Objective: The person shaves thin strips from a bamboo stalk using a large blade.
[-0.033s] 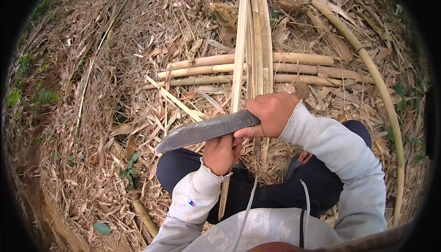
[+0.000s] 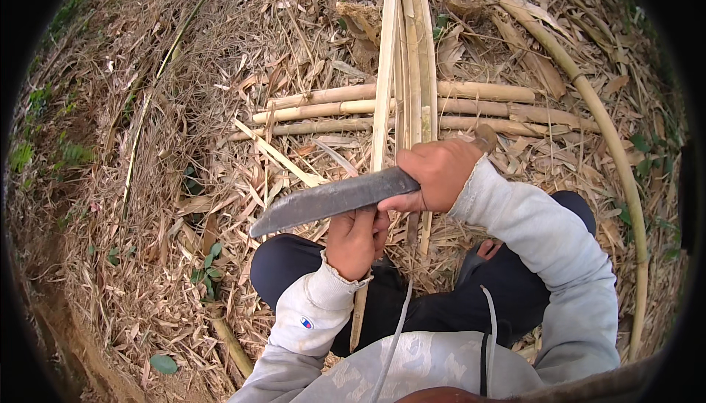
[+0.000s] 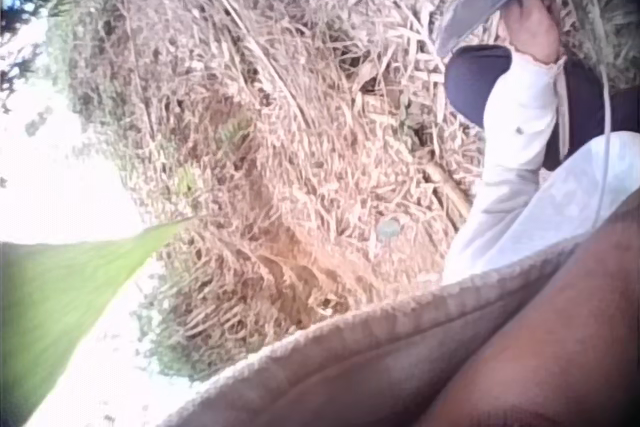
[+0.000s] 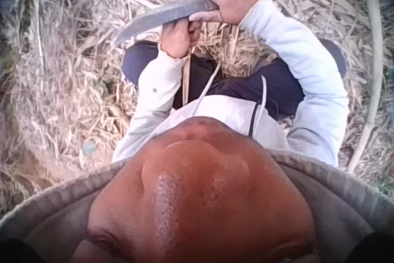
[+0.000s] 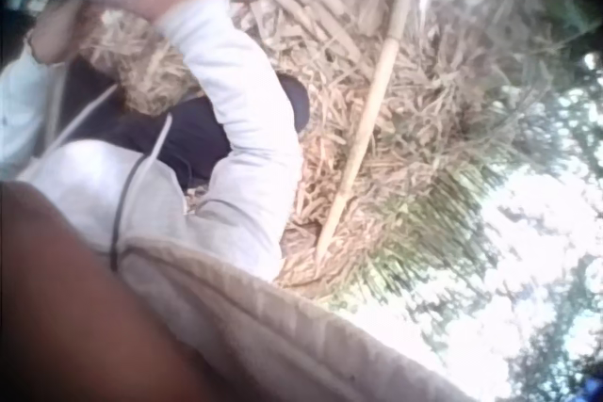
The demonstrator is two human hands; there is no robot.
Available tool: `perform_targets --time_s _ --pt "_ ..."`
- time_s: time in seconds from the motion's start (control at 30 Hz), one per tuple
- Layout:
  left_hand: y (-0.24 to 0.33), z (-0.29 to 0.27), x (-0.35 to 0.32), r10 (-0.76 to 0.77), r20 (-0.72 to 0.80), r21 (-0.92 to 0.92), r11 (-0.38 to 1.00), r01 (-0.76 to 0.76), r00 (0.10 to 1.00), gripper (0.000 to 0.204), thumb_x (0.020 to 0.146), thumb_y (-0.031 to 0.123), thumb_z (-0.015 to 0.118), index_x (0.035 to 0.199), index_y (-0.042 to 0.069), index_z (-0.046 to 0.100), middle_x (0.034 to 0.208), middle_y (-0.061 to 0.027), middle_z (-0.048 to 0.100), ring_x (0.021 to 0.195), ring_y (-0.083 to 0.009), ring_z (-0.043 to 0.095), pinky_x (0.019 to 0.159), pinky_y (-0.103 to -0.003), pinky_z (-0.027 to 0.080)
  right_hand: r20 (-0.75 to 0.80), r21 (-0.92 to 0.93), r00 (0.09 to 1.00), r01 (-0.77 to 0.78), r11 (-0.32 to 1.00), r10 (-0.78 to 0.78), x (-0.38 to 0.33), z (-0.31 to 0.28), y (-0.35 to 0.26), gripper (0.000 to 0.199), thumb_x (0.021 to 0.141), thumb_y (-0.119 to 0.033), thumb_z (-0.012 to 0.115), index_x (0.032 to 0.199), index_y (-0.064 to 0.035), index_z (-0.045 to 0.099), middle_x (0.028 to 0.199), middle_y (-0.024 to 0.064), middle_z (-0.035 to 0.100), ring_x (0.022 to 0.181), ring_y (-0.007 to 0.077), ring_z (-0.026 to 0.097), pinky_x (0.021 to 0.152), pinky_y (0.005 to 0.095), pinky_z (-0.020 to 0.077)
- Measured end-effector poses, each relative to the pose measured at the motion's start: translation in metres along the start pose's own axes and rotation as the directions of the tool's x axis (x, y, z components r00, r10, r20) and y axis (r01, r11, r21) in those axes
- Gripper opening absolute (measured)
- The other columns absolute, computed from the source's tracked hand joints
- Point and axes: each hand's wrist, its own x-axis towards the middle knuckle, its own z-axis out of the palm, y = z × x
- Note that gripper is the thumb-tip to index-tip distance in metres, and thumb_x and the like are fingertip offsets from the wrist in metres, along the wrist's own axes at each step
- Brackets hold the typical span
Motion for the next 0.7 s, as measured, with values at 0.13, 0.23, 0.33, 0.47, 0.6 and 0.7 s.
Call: perform_targets --time_s 0.13,0.23,0.33,0.47,0.6,0.7 --pt "0.003 0.002 0.001 0.039 -0.001 0.043 0.998 -0.039 0.999 0.03 0.102 0.033 0.04 0.089 0.007 0.049 0.057 0.0038 0.036 0.039 -0.0049 0.027 0.036 -0.023 0.017 -0.033 -0.089 0.999 0.037 0.995 -0.04 0.001 -0.005 0.015 0.063 0.072 -0.071 0.062 0.072 -0.008 0.054 0.061 0.0097 0.056 0.055 0.0306 0.061 0.049 0.042 0.0488" --pt "0.003 0.001 0.002 0.048 0.015 0.058 0.997 -0.049 0.999 0.03 0.103 0.034 0.039 0.09 0.008 0.047 0.057 0.0038 0.035 0.039 -0.0044 0.025 0.036 -0.023 0.017 -0.076 -0.095 0.997 0.0 0.995 -0.008 0.002 -0.004 0.025 0.061 0.08 -0.068 0.055 0.073 -0.0074 0.055 0.061 0.0105 0.056 0.054 0.0308 0.06 0.051 0.0419 0.0486" --pt "0.011 -0.005 -0.005 -0.032 0.096 -0.078 0.996 0.04 0.995 0.032 0.104 0.035 0.035 0.089 0.008 0.045 0.057 0.0036 0.035 0.038 -0.004 0.027 0.035 -0.021 0.021 -0.127 -0.026 0.944 -0.311 0.95 0.306 0.013 -0.024 0.07 0.062 0.088 -0.065 0.046 0.073 -0.006 0.055 0.061 0.013 0.055 0.055 0.0324 0.059 0.053 0.0413 0.048" --pt "0.004 -0.007 -0.006 -0.035 0.118 -0.045 0.998 0.041 0.992 0.033 0.104 0.035 0.034 0.089 0.008 0.044 0.058 0.003 0.037 0.039 -0.0041 0.028 0.035 -0.021 0.022 -0.024 0.001 0.956 -0.291 0.957 0.291 0.011 -0.025 0.061 0.063 0.09 -0.064 0.043 0.072 -0.005 0.054 0.06 0.0133 0.055 0.059 0.0328 0.061 0.055 0.0411 0.048" --pt "0.001 -0.014 -0.01 -0.011 0.128 -0.011 1.0 0.013 0.992 0.033 0.104 0.035 0.034 0.087 0.008 0.044 0.057 0.0034 0.036 0.038 -0.0044 0.027 0.035 -0.021 0.023 -0.039 -0.119 0.996 -0.088 0.989 0.084 0.002 -0.011 0.025 0.072 0.08 -0.078 0.043 0.074 -0.0077 0.06 0.06 0.0129 0.06 0.059 0.0331 0.065 0.06 0.043 0.0536" --pt "0.003 -0.017 -0.019 -0.039 0.174 -0.043 0.998 0.047 0.984 0.034 0.104 0.035 0.034 0.086 0.008 0.044 0.056 0.0039 0.034 0.038 -0.0043 0.027 0.035 -0.021 0.022 -0.188 0.119 0.86 -0.459 0.88 0.474 0.02 -0.04 0.092 0.081 0.082 -0.081 0.031 0.067 -0.0057 0.057 0.055 0.012 0.055 0.054 0.0287 0.058 0.058 0.0418 0.0485"
